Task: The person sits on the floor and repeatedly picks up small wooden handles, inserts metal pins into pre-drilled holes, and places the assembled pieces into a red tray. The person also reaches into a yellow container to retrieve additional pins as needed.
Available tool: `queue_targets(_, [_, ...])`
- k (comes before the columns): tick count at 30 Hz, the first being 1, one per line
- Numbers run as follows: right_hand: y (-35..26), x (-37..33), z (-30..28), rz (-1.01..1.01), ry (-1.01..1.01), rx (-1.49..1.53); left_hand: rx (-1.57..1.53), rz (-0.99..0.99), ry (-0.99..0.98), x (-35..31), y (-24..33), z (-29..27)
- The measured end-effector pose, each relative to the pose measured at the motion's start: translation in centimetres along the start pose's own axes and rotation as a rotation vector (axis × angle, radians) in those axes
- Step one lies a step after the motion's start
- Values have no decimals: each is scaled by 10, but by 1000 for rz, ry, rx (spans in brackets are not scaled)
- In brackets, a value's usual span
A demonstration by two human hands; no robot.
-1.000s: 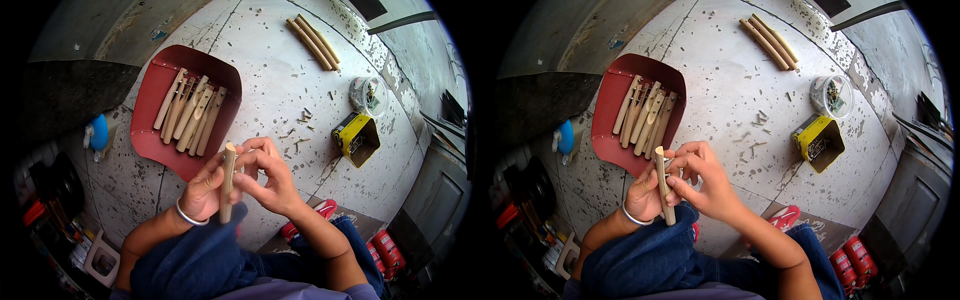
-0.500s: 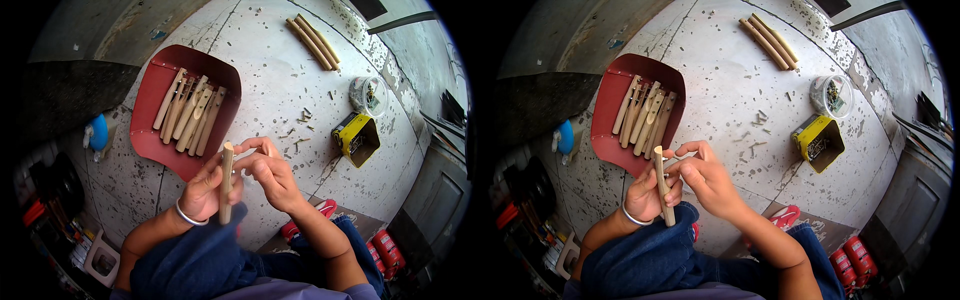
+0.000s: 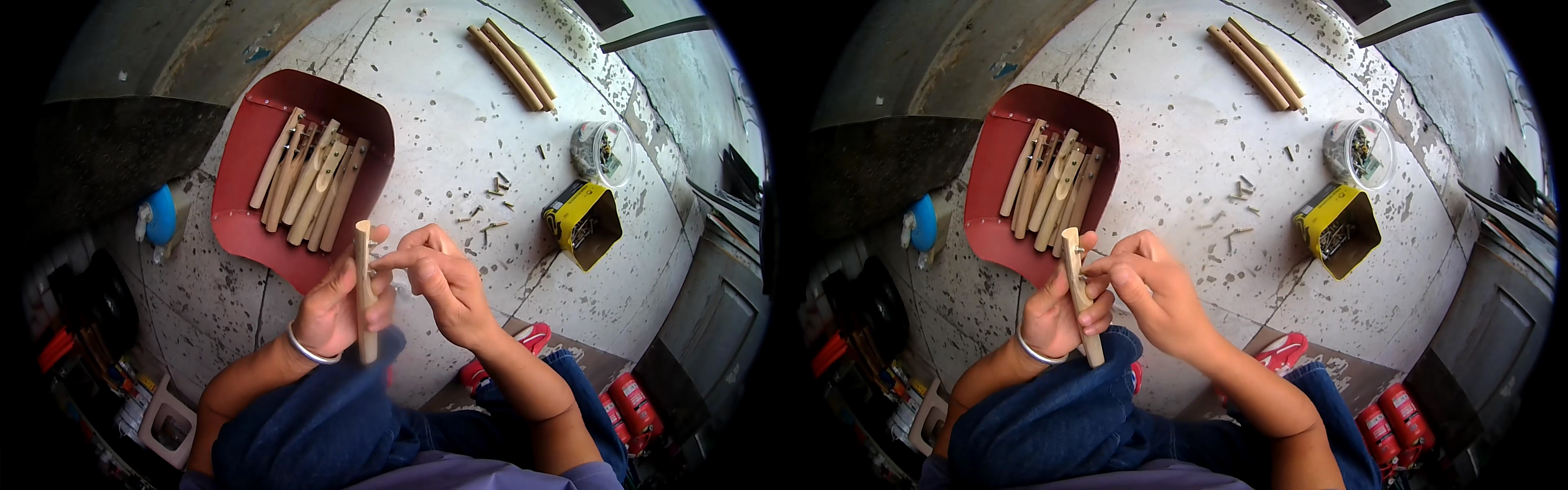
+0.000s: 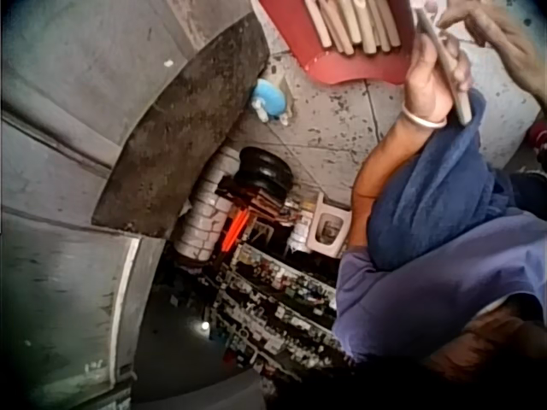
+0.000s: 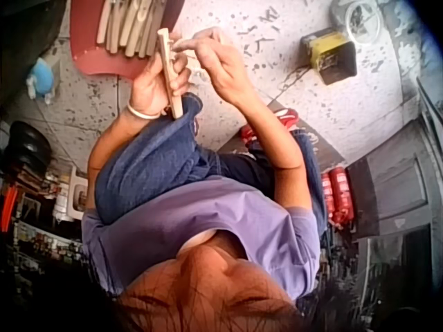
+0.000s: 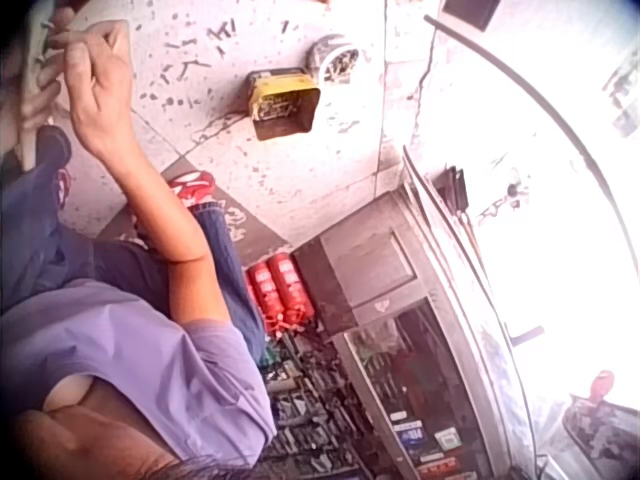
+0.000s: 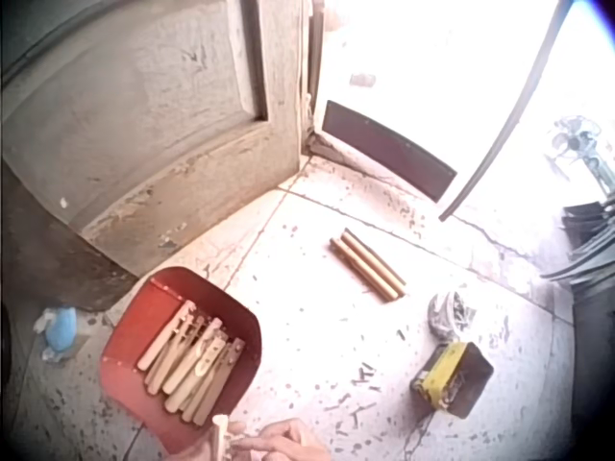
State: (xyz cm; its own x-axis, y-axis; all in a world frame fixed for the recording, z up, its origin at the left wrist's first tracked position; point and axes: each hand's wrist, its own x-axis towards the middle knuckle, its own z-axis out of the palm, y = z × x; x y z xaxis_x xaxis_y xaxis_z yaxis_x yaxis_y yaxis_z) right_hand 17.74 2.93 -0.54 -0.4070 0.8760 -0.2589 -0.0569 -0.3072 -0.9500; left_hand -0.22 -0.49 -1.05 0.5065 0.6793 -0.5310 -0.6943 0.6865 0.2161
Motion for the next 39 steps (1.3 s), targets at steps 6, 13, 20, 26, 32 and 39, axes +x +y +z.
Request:
queue_targets(6, [-4, -3, 4, 55, 31, 60, -1, 10, 0, 1, -1, 0])
queue_targets(13, [1, -1, 0, 14, -2, 10, -33, -5, 42, 1, -2, 2])
queue_targets(20, [8, -1, 0, 50, 2, 11, -31, -3, 71, 1, -2, 0])
queue_targets(26, [9, -1, 4, 73, 36, 3, -25, -3, 68, 1, -3, -3])
queue_targets(32, [17, -2, 6, 42, 73, -20, 6, 1, 96, 2, -2, 0])
queue_targets(39, [13, -5, 18, 85, 172, -50, 201, 33, 73, 4, -4, 1])
